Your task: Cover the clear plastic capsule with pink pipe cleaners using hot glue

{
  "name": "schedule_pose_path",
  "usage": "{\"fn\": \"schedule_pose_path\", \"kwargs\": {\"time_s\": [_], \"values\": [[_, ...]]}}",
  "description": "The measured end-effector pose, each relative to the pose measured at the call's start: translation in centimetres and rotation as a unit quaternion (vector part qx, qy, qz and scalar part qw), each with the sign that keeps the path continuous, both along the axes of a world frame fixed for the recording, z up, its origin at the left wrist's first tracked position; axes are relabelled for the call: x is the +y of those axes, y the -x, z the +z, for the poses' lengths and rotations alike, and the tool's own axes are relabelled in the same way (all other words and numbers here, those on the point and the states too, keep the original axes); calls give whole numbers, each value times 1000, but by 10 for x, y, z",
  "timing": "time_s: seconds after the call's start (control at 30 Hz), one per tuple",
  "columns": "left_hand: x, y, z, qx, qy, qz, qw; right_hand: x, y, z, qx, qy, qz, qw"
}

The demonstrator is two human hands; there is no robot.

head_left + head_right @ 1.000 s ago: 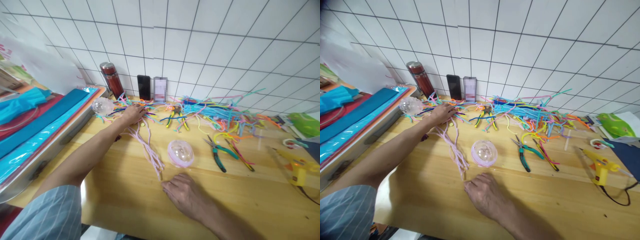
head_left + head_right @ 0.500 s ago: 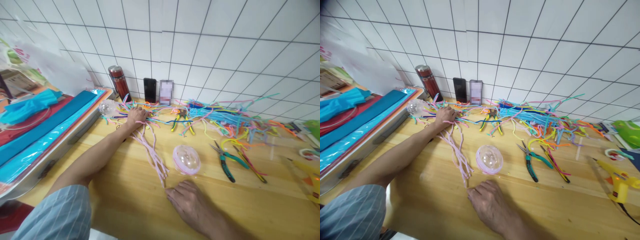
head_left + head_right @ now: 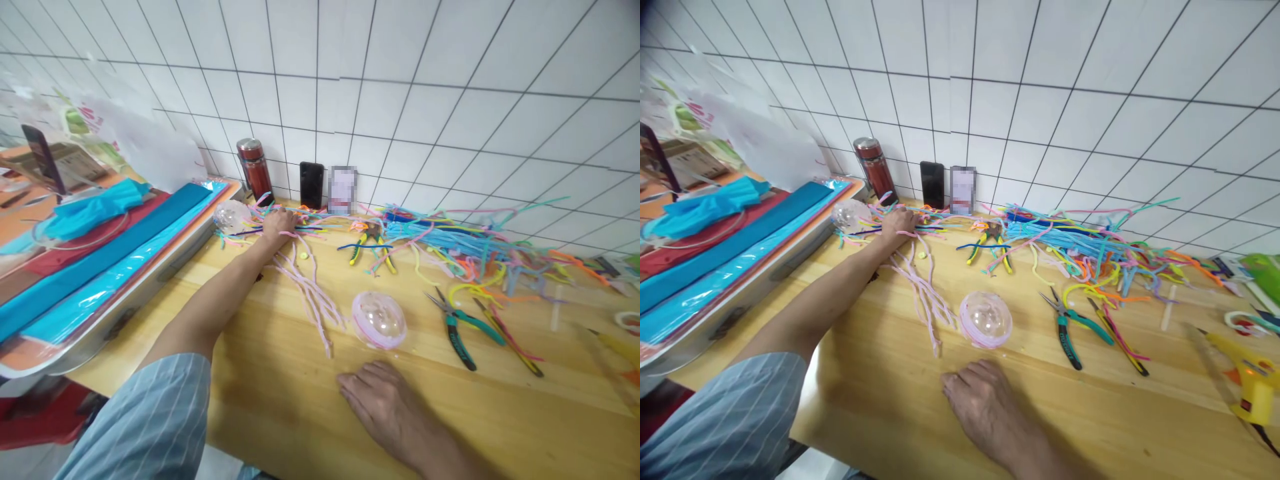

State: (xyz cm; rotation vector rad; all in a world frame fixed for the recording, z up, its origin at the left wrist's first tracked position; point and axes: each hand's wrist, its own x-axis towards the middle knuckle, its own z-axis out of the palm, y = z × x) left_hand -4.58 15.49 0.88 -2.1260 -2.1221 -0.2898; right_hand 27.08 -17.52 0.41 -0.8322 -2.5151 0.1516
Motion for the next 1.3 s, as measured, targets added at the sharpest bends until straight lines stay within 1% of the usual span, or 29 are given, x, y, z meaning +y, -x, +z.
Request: {"fn": "schedule_pose_path", "kwargs": {"time_s": [0.1, 0.17, 0.23, 0.3, 0.4, 0.47, 0.5, 0.53, 0.57, 0.6, 0.63, 0.7, 0.77, 0.83, 0.93, 0.97, 1.0, 1.03, 1.07, 1.1, 1.13, 1.17, 1.2, 1.23, 1.27, 1.3], "values": [[-4, 0, 6, -11, -15, -7, 1000, 0, 0, -1, -5, -1, 2, 1000], [-10, 0, 13, -16, -34, -19, 999, 0, 1, -1, -1, -2, -2, 1000], [-21, 2, 24, -20, -60, -31, 998, 0, 0, -1, 2, -1, -5, 1000], [-36, 12, 36, -23, -94, -36, 995, 0, 0, -2, -2, 3, -6, 1000], [-55, 45, 55, -25, -141, -22, 989, -1, 0, -2, -5, 7, -4, 1000], [-62, 73, 61, -18, -160, 11, 987, -1, 1, -2, -3, 7, -2, 1000], [-64, 87, 62, -17, -146, 37, 988, -1, 1, -2, -3, 8, -1, 1000], [-64, 100, 60, -23, -118, 66, 991, -1, 2, -2, -3, 8, -1, 1000], [-63, 110, 58, -30, -85, 81, 993, -1, 2, -2, -4, 7, -1, 1000], [-63, 119, 55, -32, -55, 78, 995, 0, 3, -1, -5, 6, -1, 1000], [-62, 124, 51, -32, -44, 74, 996, 0, 3, -1, -5, 4, -1, 1000], [-61, 129, 43, -34, -55, 81, 995, 1, 4, -1, -5, -1, 2, 1000], [-60, 125, 38, -48, -81, 97, 991, 1, 4, -1, -1, -2, 2, 1000], [-59, 119, 37, -66, -97, 102, 988, 2, 4, 0, 3, 3, -2, 1000], [-59, 107, 43, -72, -108, 99, 987, 3, 4, 0, 12, 6, -10, 1000], [-61, 102, 47, -74, -118, 101, 985, 3, 3, 1, 17, 3, -9, 1000], [-64, 96, 53, -84, -150, 98, 980, 3, 3, 1, 25, 1, -6, 1000], [-70, 89, 58, -92, -181, 83, 976, 3, 3, 2, 32, 0, -3, 999], [-78, 80, 63, -96, -198, 46, 975, 3, 2, 3, 41, 0, 0, 999], [-88, 71, 67, -98, -199, -10, 975, 3, 2, 4, 51, 0, 2, 999], [-100, 61, 69, -100, -182, -84, 975, 3, 2, 4, 61, -1, 3, 998], [-113, 51, 68, -100, -141, -172, 970, 3, 1, 5, 70, -1, 2, 998], [-127, 42, 65, -98, -88, -261, 956, 2, 1, 6, 75, -2, 2, 997], [-141, 34, 60, -87, -25, -342, 935, 2, 0, 7, 77, -2, 2, 997], [-153, 27, 53, -78, 23, -397, 914, 2, 0, 7, 77, -2, 3, 997], [-164, 21, 45, -72, 60, -435, 896, 2, -1, 7, 75, -1, 4, 997]]}}
